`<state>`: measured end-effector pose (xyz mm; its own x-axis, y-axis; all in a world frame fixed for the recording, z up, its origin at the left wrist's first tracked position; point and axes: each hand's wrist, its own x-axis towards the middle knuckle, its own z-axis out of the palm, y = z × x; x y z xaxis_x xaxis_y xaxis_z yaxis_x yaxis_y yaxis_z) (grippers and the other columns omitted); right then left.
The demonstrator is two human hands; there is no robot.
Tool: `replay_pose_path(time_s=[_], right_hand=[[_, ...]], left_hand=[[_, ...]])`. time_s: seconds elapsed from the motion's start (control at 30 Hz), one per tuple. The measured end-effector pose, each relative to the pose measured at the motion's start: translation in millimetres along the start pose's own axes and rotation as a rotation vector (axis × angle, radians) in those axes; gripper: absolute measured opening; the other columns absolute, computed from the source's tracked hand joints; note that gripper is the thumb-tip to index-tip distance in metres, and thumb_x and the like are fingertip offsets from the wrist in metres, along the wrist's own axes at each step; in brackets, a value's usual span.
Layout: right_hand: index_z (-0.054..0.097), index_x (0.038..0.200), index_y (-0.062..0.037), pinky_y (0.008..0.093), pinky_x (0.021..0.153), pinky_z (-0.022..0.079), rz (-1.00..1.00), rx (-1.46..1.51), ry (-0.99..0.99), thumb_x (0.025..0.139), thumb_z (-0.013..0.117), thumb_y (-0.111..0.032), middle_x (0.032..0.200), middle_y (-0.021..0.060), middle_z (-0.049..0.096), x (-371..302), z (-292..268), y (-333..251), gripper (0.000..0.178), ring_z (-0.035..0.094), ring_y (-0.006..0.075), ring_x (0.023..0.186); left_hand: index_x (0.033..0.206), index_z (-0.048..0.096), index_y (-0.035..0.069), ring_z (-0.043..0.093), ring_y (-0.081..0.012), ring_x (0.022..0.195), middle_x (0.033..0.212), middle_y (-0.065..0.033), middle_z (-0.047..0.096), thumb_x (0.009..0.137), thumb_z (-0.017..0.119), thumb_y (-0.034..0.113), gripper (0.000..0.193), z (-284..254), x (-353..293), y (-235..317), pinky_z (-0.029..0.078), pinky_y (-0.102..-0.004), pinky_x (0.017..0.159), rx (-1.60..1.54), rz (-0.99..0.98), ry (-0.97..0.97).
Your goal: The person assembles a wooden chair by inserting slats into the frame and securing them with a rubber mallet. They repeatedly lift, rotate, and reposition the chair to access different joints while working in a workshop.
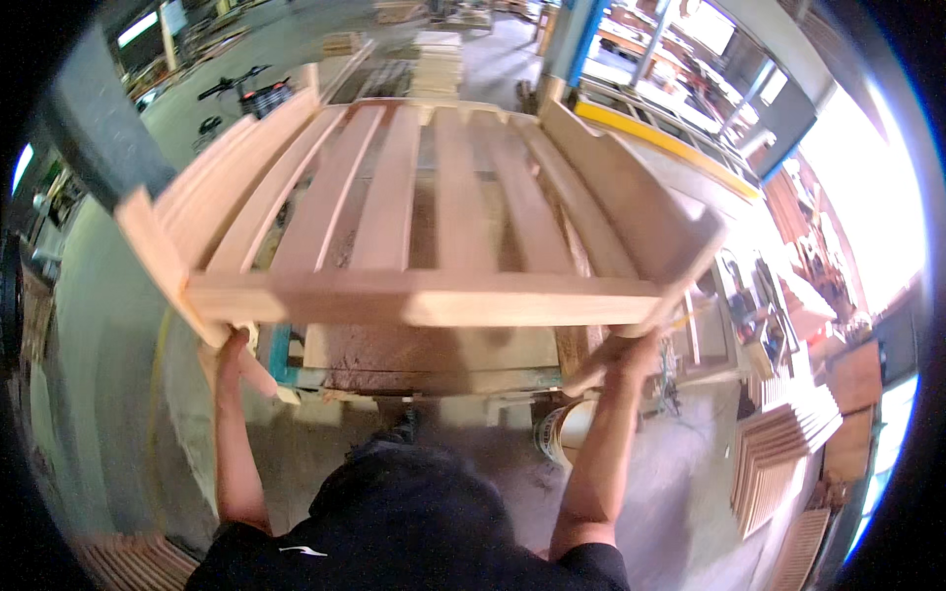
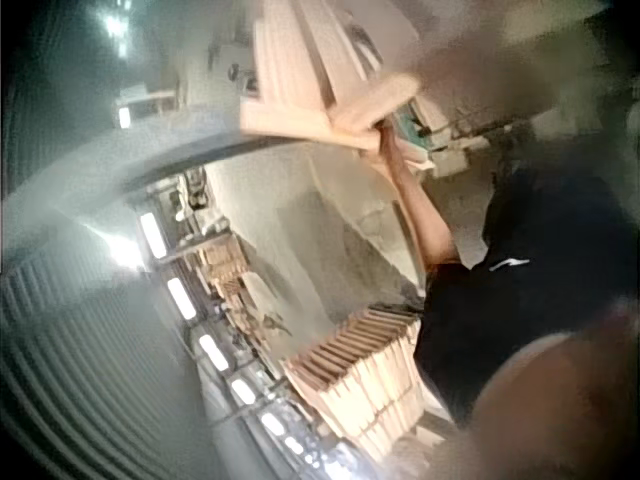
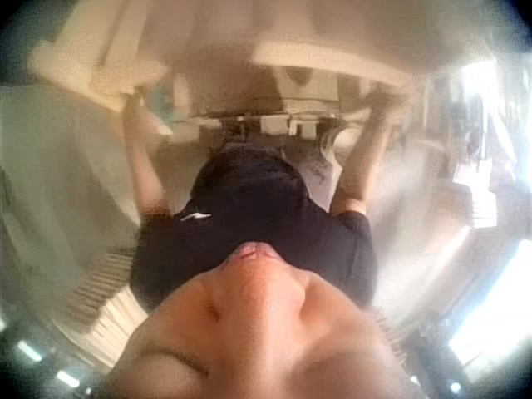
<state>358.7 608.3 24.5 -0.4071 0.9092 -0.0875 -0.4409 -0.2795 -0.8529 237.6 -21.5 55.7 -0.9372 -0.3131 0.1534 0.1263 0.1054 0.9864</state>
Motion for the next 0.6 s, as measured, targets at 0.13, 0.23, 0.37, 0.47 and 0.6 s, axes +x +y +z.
replay_pose_path(time_s=[0.13,0.23,0.37,0.47,0.6], right_hand=[[0.052,0.135,0.0032,0.0416,0.092,0.054,-0.125,-0.344,-0.162,0.103,0.048,-0.040,0.115,0.0151,0.065,-22,56,-114,0.053,0.065,0.0286,0.106],[0.055,0.124,0.0060,0.0361,0.084,0.056,-0.190,-0.500,-0.211,0.104,0.052,-0.036,0.106,0.0142,0.064,6,78,-157,0.047,0.067,0.0251,0.098],[0.059,0.113,0.0035,0.0302,0.069,0.056,-0.052,-0.265,-0.360,0.104,0.054,-0.040,0.094,0.0154,0.067,55,122,-163,0.044,0.067,0.0219,0.081],[0.059,0.123,0.0050,0.0335,0.082,0.055,-0.271,-0.345,-0.377,0.105,0.053,-0.041,0.103,0.0133,0.068,86,140,-167,0.050,0.067,0.0228,0.093],[0.059,0.129,0.0053,0.0379,0.094,0.051,-0.315,-0.252,-0.448,0.105,0.053,-0.042,0.118,0.0127,0.066,69,145,-180,0.054,0.063,0.0216,0.109]], left_hand=[[0.087,0.065,-0.001,0.060,-0.0132,0.065,0.074,-0.0056,0.064,0.079,0.071,0.003,0.011,3,-6,93,0.046,-0.0292,0.059,0.191,0.020,0.042],[0.079,0.063,0.000,0.058,-0.0130,0.060,0.068,-0.0046,0.061,0.079,0.072,0.006,0.010,19,-3,144,0.045,-0.0293,0.055,0.154,0.037,-0.024],[0.077,0.063,0.002,0.057,-0.0133,0.056,0.064,-0.0043,0.060,0.081,0.072,0.011,0.013,25,33,171,0.044,-0.0303,0.052,0.219,0.052,-0.118],[0.077,0.063,0.003,0.057,-0.0149,0.053,0.062,-0.0054,0.060,0.080,0.072,0.014,0.014,50,62,201,0.045,-0.0308,0.051,0.205,0.081,-0.133],[0.076,0.063,0.001,0.058,-0.0158,0.052,0.062,-0.0060,0.061,0.077,0.072,0.015,0.016,62,110,219,0.046,-0.0306,0.051,0.270,0.148,-0.186]])
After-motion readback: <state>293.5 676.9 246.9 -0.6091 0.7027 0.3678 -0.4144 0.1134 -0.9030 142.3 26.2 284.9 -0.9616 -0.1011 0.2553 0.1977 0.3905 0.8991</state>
